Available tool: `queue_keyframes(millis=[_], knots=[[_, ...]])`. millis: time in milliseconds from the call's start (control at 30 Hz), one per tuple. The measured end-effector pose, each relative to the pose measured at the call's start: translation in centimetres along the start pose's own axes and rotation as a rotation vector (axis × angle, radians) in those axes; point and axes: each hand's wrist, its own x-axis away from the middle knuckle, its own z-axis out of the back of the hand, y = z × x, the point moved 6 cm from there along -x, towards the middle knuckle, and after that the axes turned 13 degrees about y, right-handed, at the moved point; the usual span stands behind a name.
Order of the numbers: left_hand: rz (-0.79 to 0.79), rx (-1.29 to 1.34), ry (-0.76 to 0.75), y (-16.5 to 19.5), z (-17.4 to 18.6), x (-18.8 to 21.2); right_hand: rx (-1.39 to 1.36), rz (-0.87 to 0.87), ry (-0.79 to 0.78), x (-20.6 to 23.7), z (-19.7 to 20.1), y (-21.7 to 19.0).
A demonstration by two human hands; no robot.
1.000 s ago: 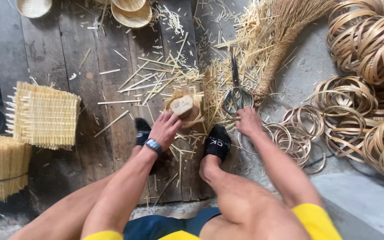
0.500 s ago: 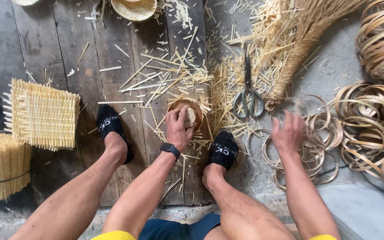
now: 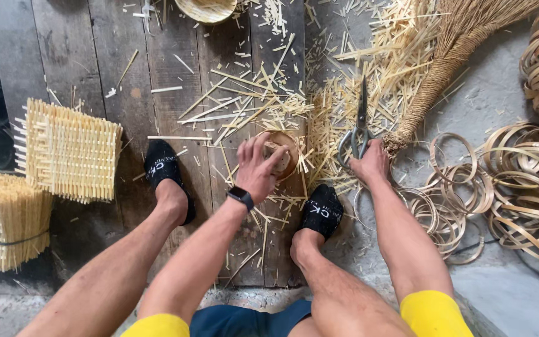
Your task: The person sits on the floor and trims excess bamboo strips from the edges of woven bamboo basket lids, using scissors while holding each lid on a round wooden form. They rotate each lid to cut around the rim, then set finished lids on a stack and pick up the next one.
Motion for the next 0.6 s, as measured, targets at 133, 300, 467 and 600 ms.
queue_keyframes(millis=[133, 300, 467, 600], knots=[[0.345, 0.149, -0.005, -0.3, -1.7, 1.0, -0.591, -0.124, -0.366, 2.1, -0.9, 0.2], [0.312, 0.344, 0.065, 0.6, -3.0, -1.5, -1.024, -0.014, -0.311, 10.0, 3.5, -0.7], [0.424, 0.249, 0.018, 1.1, -2.2, -1.9, -1.156, 0.261, 0.101, 17.4, 6.1, -4.2], [0.449, 0.243, -0.04, 0.9, -2.5, -2.2, -0.905, -0.122, -0.298, 16.3, 1.6, -5.3]])
